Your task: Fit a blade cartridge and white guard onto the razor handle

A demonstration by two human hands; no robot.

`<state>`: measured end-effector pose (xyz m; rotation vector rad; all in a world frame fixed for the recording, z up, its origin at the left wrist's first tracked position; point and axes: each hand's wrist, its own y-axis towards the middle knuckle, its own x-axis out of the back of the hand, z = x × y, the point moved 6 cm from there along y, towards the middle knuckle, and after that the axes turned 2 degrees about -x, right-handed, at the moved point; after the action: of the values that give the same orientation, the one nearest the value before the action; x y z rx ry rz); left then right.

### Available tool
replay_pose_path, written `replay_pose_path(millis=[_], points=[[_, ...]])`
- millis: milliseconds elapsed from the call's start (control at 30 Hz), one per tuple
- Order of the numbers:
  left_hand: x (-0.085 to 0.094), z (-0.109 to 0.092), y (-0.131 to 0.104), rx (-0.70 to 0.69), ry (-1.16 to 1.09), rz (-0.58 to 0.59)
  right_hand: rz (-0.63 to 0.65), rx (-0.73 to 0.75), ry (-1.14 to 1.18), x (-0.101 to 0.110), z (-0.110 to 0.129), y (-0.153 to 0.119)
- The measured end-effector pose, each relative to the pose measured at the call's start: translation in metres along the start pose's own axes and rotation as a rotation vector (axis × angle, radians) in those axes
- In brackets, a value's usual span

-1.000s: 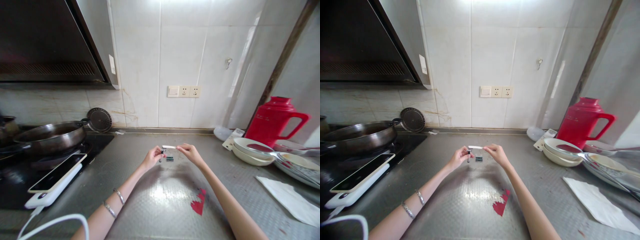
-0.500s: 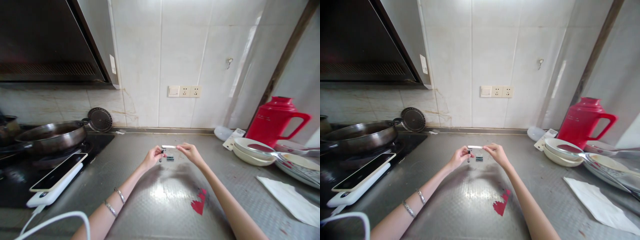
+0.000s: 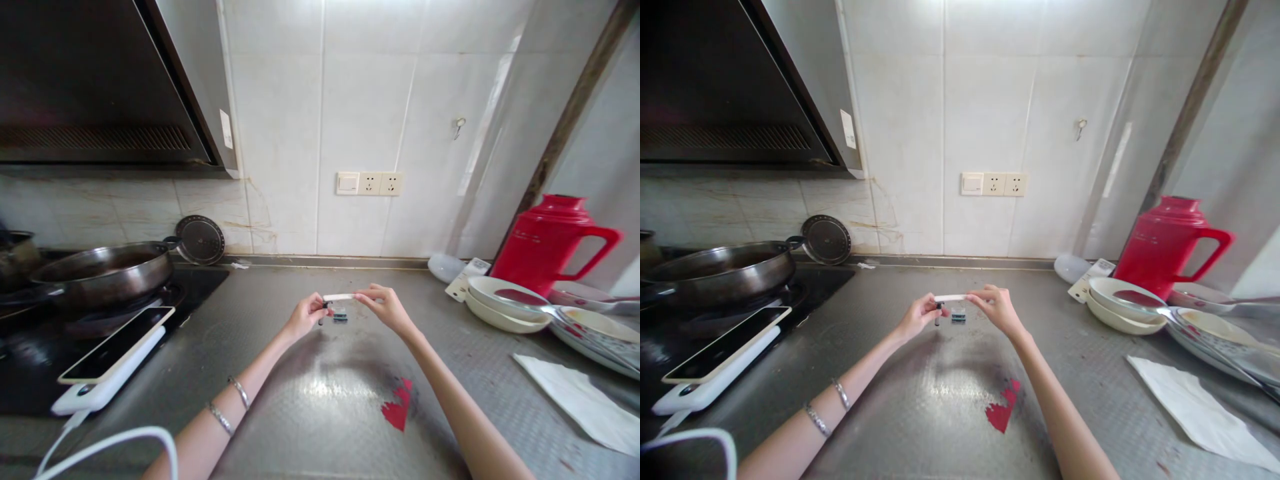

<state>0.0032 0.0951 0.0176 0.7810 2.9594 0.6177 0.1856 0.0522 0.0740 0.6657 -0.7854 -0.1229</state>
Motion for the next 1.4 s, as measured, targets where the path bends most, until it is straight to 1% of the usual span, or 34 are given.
replay_pose_path(millis=[67,233,400,533,633,733,800,867,1033,1133,1267,1400], points=[[0.000,-0.002,0.000,-0.005,-0.004,0.002,0.026,-0.008,0.020,-0.002,-0.004,-0.001],[0.000,-0.002,0.000,0.008,0.000,-0.006,-0.009,-0.089,0.060,-0.001,-0.019,-0.003],[0.001,-0.003,0.001,0.009,0.009,-0.006,0.058,-0.067,0.161,-0.006,-0.021,-0.003],[0.001,-0.004,0.000,0.013,-0.035,-0.010,0.044,-0.141,0.131,-0.008,-0.036,-0.005],[0.001,-0.003,0.000,0.039,-0.089,-0.041,0.028,-0.181,0.124,-0.011,-0.047,-0.006],[0.004,0.000,0.000,0.055,-0.095,-0.096,0.063,-0.186,0.191,-0.022,-0.048,-0.005],[0.006,0.001,0.000,0.054,-0.077,-0.134,0.075,-0.220,0.258,-0.031,-0.044,-0.004],[0.009,0.003,0.000,0.056,-0.067,-0.182,0.064,-0.284,0.344,-0.039,-0.036,-0.004],[0.016,0.009,0.001,0.065,-0.109,-0.274,0.075,-0.478,0.686,-0.052,-0.007,-0.011],[0.020,0.010,0.001,0.038,-0.096,-0.316,0.057,-0.572,0.859,-0.056,0.009,-0.017],[0.016,0.007,0.001,-0.009,-0.052,-0.290,0.045,-0.640,0.962,-0.062,0.028,-0.027],[0.013,0.001,-0.002,-0.038,0.032,-0.289,0.049,-0.721,1.026,-0.070,0.047,-0.046]])
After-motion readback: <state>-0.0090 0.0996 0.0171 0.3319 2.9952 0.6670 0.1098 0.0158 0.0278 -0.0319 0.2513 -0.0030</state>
